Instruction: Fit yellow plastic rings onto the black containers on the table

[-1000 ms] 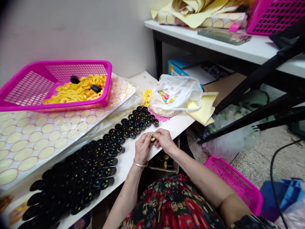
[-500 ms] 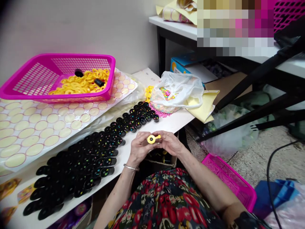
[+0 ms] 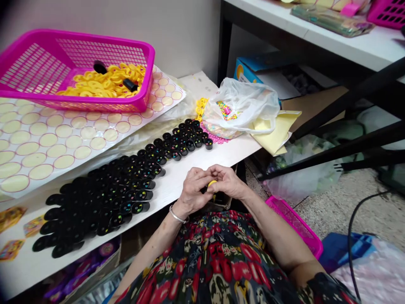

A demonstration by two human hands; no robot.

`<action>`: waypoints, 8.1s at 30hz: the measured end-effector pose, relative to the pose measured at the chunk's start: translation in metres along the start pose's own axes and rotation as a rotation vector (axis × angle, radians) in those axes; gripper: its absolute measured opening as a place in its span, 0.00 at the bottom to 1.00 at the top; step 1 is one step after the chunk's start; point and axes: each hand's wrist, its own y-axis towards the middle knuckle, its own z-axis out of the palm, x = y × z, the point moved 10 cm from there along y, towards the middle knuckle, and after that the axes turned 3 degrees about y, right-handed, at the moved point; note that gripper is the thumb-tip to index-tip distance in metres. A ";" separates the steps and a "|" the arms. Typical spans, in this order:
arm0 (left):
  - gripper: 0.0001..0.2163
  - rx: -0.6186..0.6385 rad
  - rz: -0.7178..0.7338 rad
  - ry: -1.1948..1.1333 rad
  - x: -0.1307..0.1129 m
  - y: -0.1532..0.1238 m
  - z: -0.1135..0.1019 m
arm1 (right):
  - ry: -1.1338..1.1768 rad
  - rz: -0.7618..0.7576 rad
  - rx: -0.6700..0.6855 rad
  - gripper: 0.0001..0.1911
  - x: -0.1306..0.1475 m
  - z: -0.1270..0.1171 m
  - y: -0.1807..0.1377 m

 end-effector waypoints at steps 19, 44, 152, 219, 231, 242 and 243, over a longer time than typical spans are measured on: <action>0.14 -0.002 -0.003 -0.268 0.003 -0.003 0.006 | 0.325 0.138 0.066 0.27 -0.036 -0.008 -0.015; 0.08 -0.219 -0.453 0.383 0.089 0.058 -0.003 | -0.785 0.001 0.034 0.08 0.017 -0.046 0.029; 0.07 -0.084 -0.391 -0.002 0.093 0.028 0.012 | -1.166 -0.670 -0.258 0.14 0.090 -0.014 0.028; 0.13 -0.270 -0.778 -0.680 0.119 0.022 0.027 | 0.140 0.176 -0.398 0.13 -0.006 -0.033 0.049; 0.13 -0.296 -0.873 -0.752 0.122 0.017 0.036 | 0.082 0.153 -0.505 0.06 -0.011 -0.042 0.054; 0.16 -0.213 -0.824 -0.711 0.111 0.022 0.030 | -0.028 0.090 -0.514 0.05 0.004 -0.036 0.055; 0.16 -0.226 -0.833 -0.691 0.113 0.022 0.029 | -0.025 0.095 -0.515 0.05 0.002 -0.036 0.055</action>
